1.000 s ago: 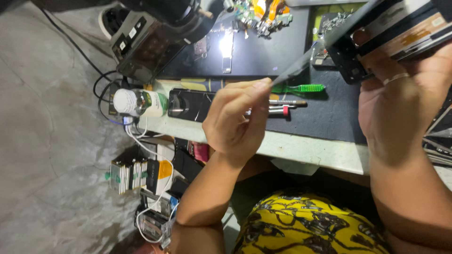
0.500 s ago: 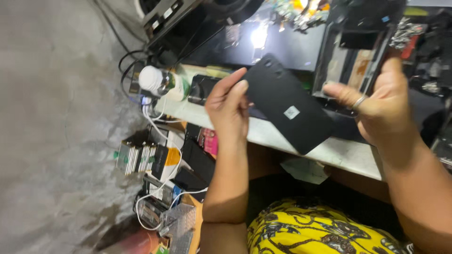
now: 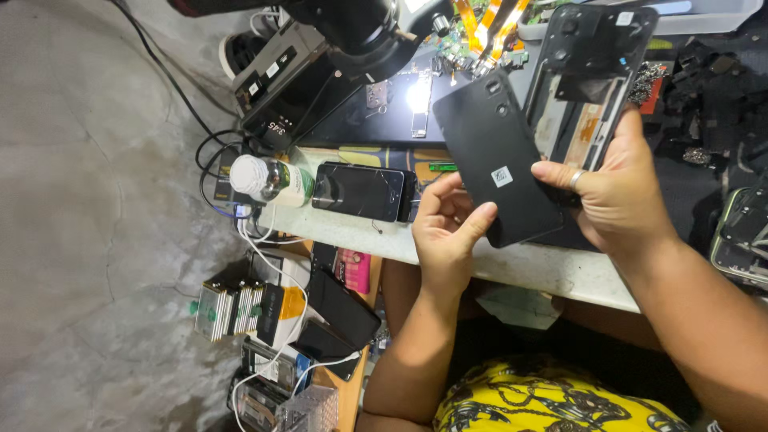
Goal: The person uses a screwdriver to remove screws from a disassembled smartphone, then uses a metal spudger to pry and separate the back cover. The person handles the phone chassis and back cover, placing the back cover aside after removal.
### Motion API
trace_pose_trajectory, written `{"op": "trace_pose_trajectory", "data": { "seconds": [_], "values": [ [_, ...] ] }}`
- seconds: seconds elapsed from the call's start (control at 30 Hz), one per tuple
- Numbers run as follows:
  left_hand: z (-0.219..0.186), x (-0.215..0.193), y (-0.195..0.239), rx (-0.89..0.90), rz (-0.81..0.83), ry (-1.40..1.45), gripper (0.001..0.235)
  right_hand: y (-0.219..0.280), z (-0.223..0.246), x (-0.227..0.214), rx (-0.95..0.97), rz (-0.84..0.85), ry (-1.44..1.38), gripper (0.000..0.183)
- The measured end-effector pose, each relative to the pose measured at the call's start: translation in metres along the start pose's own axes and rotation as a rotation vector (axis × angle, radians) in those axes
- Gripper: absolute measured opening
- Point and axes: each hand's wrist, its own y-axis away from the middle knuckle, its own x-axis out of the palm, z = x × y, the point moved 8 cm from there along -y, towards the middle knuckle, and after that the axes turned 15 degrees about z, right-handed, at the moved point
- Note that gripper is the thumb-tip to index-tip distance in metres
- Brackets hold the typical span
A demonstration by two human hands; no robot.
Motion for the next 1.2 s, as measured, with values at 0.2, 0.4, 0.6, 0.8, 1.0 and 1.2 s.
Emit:
{"op": "trace_pose_trajectory", "data": {
  "seconds": [0.2, 0.4, 0.6, 0.8, 1.0, 1.2],
  "values": [
    [-0.001, -0.03, 0.006, 0.012, -0.211, 0.071, 0.034, 0.001, -0.018, -0.008, 0.164, -0.016, -0.089, 0.049],
    [-0.04, -0.041, 0.018, 0.198, -0.293, -0.212, 0.028, -0.001, -0.023, -0.007, 0.175, -0.013, -0.26, 0.027],
    [-0.035, 0.002, 0.01, 0.072, -0.048, -0.252, 0.025, -0.007, -0.016, 0.009, 0.173, 0.081, -0.295, 0.068],
    [-0.02, 0.023, -0.001, 0.054, 0.159, 0.099, 0.037, -0.006, -0.013, 0.004, 0.173, 0.059, -0.207, 0.089],
    [-0.025, 0.004, -0.004, 0.063, 0.049, 0.253, 0.039, -0.007, -0.012, 0.005, 0.236, 0.065, -0.224, 0.099],
    [-0.035, -0.001, -0.007, 0.107, 0.024, 0.03, 0.049, -0.01, -0.011, 0.007, 0.211, 0.066, -0.275, 0.097]
  ]
}}
